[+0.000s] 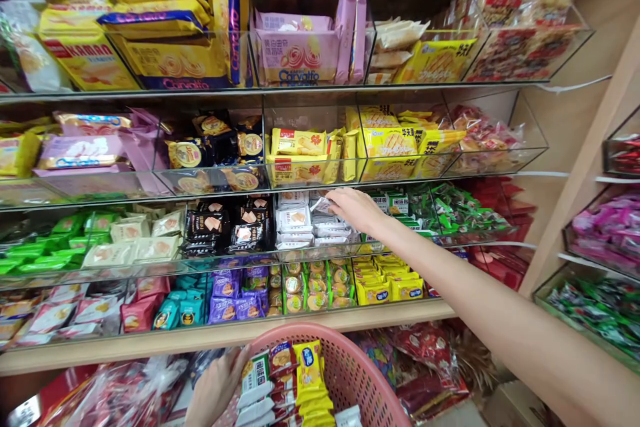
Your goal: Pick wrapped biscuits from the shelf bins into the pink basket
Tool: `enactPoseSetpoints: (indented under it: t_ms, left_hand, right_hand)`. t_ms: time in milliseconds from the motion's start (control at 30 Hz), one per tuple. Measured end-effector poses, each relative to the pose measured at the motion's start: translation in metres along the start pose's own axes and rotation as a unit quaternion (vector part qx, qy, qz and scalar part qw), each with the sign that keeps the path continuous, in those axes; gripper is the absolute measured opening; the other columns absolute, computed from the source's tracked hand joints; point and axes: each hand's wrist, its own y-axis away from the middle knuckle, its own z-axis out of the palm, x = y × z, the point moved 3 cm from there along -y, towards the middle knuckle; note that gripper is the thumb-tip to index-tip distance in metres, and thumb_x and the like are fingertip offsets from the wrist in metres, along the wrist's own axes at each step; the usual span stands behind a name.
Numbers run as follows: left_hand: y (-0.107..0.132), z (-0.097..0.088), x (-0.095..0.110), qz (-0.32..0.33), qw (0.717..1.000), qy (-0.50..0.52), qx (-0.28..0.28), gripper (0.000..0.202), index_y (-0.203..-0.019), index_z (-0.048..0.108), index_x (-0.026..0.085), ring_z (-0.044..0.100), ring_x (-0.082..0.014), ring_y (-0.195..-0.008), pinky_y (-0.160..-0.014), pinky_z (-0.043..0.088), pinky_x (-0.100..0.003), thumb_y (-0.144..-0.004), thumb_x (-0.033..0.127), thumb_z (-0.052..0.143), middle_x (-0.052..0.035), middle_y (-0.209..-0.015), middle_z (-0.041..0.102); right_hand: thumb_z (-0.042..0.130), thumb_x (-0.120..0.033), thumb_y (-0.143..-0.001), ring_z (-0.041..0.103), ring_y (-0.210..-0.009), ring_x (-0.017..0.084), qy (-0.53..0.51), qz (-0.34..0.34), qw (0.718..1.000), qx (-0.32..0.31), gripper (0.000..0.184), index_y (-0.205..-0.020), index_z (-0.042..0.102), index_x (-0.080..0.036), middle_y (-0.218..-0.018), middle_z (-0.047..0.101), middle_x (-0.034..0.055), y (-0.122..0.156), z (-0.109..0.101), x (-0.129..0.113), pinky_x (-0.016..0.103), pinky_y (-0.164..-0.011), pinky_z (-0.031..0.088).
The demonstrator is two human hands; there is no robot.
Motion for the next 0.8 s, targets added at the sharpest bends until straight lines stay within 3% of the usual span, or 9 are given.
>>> enactPoseSetpoints:
  t_ms: [133, 200, 267, 333, 400, 467, 600, 700, 800]
  left_hand:
    - [0.000, -0.004, 0.000, 0.003, 1.000, 0.022, 0.009, 0.062, -0.139, 0.039, 0.034, 0.066, -0.0238, -0.097, -0.075, 0.054, -0.031, -0.086, 0.005, 0.026, -0.0107, -0.125, 0.061]
    - [0.000, -0.006, 0.001, 0.001, 0.999, 0.033, 0.010, 0.062, -0.138, 0.040, 0.034, 0.066, -0.0238, -0.097, -0.074, 0.054, -0.031, -0.085, 0.005, 0.027, -0.0106, -0.126, 0.061]
    - [0.000, -0.009, 0.002, -0.001, 0.999, 0.046, 0.007, 0.061, -0.138, 0.041, 0.034, 0.067, -0.0241, -0.096, -0.072, 0.053, -0.031, -0.086, 0.006, 0.028, -0.0109, -0.124, 0.062]
    - [0.000, -0.011, 0.002, -0.005, 0.998, 0.068, -0.001, 0.055, -0.137, 0.043, 0.032, 0.067, -0.0242, -0.096, -0.072, 0.053, -0.032, -0.089, 0.011, 0.028, -0.0117, -0.120, 0.063]
    - [0.000, -0.011, 0.002, -0.010, 0.996, 0.093, -0.006, 0.049, -0.136, 0.044, 0.030, 0.067, -0.0230, -0.096, -0.074, 0.052, -0.030, -0.091, 0.017, 0.029, -0.0126, -0.118, 0.064]
    - [0.000, -0.010, 0.001, -0.016, 0.994, 0.109, -0.006, 0.046, -0.135, 0.045, 0.029, 0.067, -0.0216, -0.097, -0.075, 0.051, -0.028, -0.091, 0.021, 0.033, -0.0129, -0.118, 0.064]
    - [0.000, -0.008, -0.001, -0.036, 0.991, 0.125, -0.007, 0.042, -0.132, 0.047, 0.029, 0.067, -0.0208, -0.097, -0.074, 0.050, -0.027, -0.092, 0.027, 0.033, -0.0118, -0.116, 0.066]
    - [0.000, -0.009, -0.001, -0.055, 0.988, 0.141, -0.008, 0.039, -0.124, 0.052, 0.027, 0.068, -0.0212, -0.096, -0.073, 0.048, -0.027, -0.094, 0.036, 0.029, -0.0113, -0.107, 0.069]
    - [0.000, -0.012, 0.000, -0.066, 0.984, 0.163, -0.010, 0.046, -0.114, 0.056, 0.024, 0.069, -0.0241, -0.093, -0.071, 0.047, -0.029, -0.094, 0.044, 0.019, -0.0113, -0.095, 0.071]
  right_hand:
    - [0.043, -0.025, -0.093, 0.059, -0.101, 0.025, -0.043, -0.031, 0.987, 0.154, 0.028, -0.114, 0.059, -0.015, -0.108, 0.067, 0.0119, 0.043, -0.016, -0.022, 0.041, -0.089, 0.045]
    - [0.044, -0.029, -0.093, 0.059, -0.103, 0.023, -0.109, 0.004, 0.972, 0.210, 0.030, -0.117, 0.057, -0.018, -0.111, 0.066, 0.0106, 0.074, -0.018, -0.035, 0.040, -0.091, 0.046]
    - [0.047, -0.033, -0.092, 0.060, -0.103, 0.021, -0.199, 0.075, 0.954, 0.211, 0.033, -0.122, 0.053, -0.023, -0.113, 0.065, 0.0085, 0.108, -0.008, -0.047, 0.038, -0.090, 0.049]
    - [0.049, -0.037, -0.091, 0.063, -0.098, 0.020, -0.318, 0.158, 0.922, 0.157, 0.040, -0.129, 0.047, -0.026, -0.109, 0.066, 0.0068, 0.142, 0.016, -0.058, 0.035, -0.084, 0.052]
    - [0.048, -0.041, -0.090, 0.066, -0.088, 0.018, -0.432, 0.235, 0.866, 0.090, 0.045, -0.132, 0.042, -0.026, -0.102, 0.066, 0.0060, 0.177, 0.050, -0.069, 0.032, -0.075, 0.055]
    - [0.048, -0.044, -0.088, 0.065, -0.078, 0.017, -0.479, 0.298, 0.825, 0.038, 0.048, -0.131, 0.041, -0.023, -0.093, 0.066, 0.0043, 0.211, 0.085, -0.077, 0.031, -0.070, 0.054]
    - [0.046, -0.039, -0.085, 0.059, -0.065, 0.018, -0.404, 0.345, 0.843, -0.083, 0.046, -0.127, 0.046, -0.021, -0.074, 0.062, -0.0006, 0.263, 0.141, -0.091, 0.030, -0.064, 0.049]
    - [0.043, -0.029, -0.081, 0.062, -0.079, 0.021, -0.339, 0.335, 0.860, -0.180, 0.046, -0.126, 0.051, -0.023, -0.081, 0.066, 0.0021, 0.283, 0.164, -0.103, 0.031, -0.073, 0.048]
    - [0.040, -0.020, -0.079, 0.062, -0.094, 0.022, -0.302, 0.328, 0.858, -0.256, 0.052, -0.130, 0.048, -0.020, -0.094, 0.068, 0.0058, 0.288, 0.177, -0.115, 0.029, -0.080, 0.046]
